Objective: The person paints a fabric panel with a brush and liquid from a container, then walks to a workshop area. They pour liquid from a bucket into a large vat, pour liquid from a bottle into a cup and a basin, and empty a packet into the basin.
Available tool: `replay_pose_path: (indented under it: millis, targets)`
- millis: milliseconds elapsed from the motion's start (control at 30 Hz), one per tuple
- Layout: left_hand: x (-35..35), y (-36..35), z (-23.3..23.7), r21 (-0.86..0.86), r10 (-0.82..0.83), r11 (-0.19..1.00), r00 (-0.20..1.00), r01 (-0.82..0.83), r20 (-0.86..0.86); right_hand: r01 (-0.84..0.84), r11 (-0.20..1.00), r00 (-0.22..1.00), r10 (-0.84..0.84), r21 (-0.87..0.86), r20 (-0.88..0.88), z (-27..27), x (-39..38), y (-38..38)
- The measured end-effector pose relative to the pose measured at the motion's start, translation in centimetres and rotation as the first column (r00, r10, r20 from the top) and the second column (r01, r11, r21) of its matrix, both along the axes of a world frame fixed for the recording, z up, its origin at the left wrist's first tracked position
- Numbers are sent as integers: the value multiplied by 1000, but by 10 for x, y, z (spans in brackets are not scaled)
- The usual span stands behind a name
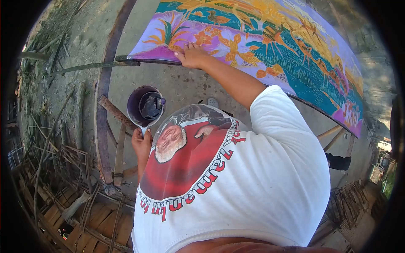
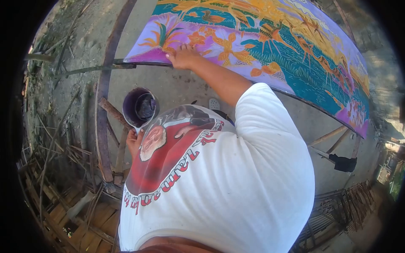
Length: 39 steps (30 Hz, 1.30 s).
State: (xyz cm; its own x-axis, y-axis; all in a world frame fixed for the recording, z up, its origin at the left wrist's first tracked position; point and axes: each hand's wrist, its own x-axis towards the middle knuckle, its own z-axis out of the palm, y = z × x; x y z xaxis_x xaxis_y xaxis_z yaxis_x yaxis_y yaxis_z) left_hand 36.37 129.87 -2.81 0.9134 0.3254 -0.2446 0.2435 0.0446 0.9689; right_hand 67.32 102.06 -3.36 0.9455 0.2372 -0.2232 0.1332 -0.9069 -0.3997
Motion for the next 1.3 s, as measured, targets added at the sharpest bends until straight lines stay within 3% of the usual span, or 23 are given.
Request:
replay_pose_path:
  millis: [67, 133, 333, 433, 500, 533, 600, 700, 767, 867, 967, 1033, 1300]
  targets:
    - [1, 3, -5, -14, 5, 1000, 1000, -5, -14, -202, 977, 979, 203, 71, -11, 5, -29, 12]
    - [3, 5, -9, -23, 13, 1000, 1000, -13, 9, -246, 964, 969, 247, 99, -1, -5, -29, -13]
    - [6, 5, -5, -8, 6, 1000, 1000, -5, 8, 88, 986, 996, -91, -143, -14, -1, -28, -93]
    - [10, 9, -9, -5, -28, 1000, 1000, 28, 7, -23, 990, 998, 14, -136, -68, -4, -49, -77]
    - [13, 9, -4, 35, -47, 998, 999, 47, 8, -291, 955, 955, 293, 49, -46, -2, -58, -74]
    - [13, 10, -3, 70, -59, 996, 998, 58, 4, -281, 958, 958, 284, 51, -42, -7, -52, -80]
    - [14, 18, -10, 36, -78, 996, 996, 76, 38, -31, 985, 998, 38, -170, 40, -21, -20, -108]
    - [14, 28, -19, 22, -125, 992, 991, 124, 52, 241, 962, 970, -243, -130, 4, -12, 15, -95]
    - [15, 37, -30, 34, -144, 989, 988, 143, 50, 129, 992, 990, -128, 7, -58, -10, 11, -43]
    - [17, 51, -54, -38, -156, 987, 987, 157, 30, -205, 973, 977, 210, 104, -40, 8, -29, 38]
    - [22, 54, -55, -25, -147, 989, 989, 148, 14, -218, 973, 976, 217, 81, 17, 23, -65, 46]
    - [23, 57, -54, -49, -140, 989, 990, 142, 32, -304, 948, 934, 278, 93, 225, 10, -78, 23]
    - [19, 85, -61, -11, -238, 971, 971, 238, 17, 204, 974, 876, -137, -97, 463, -6, -197, -134]
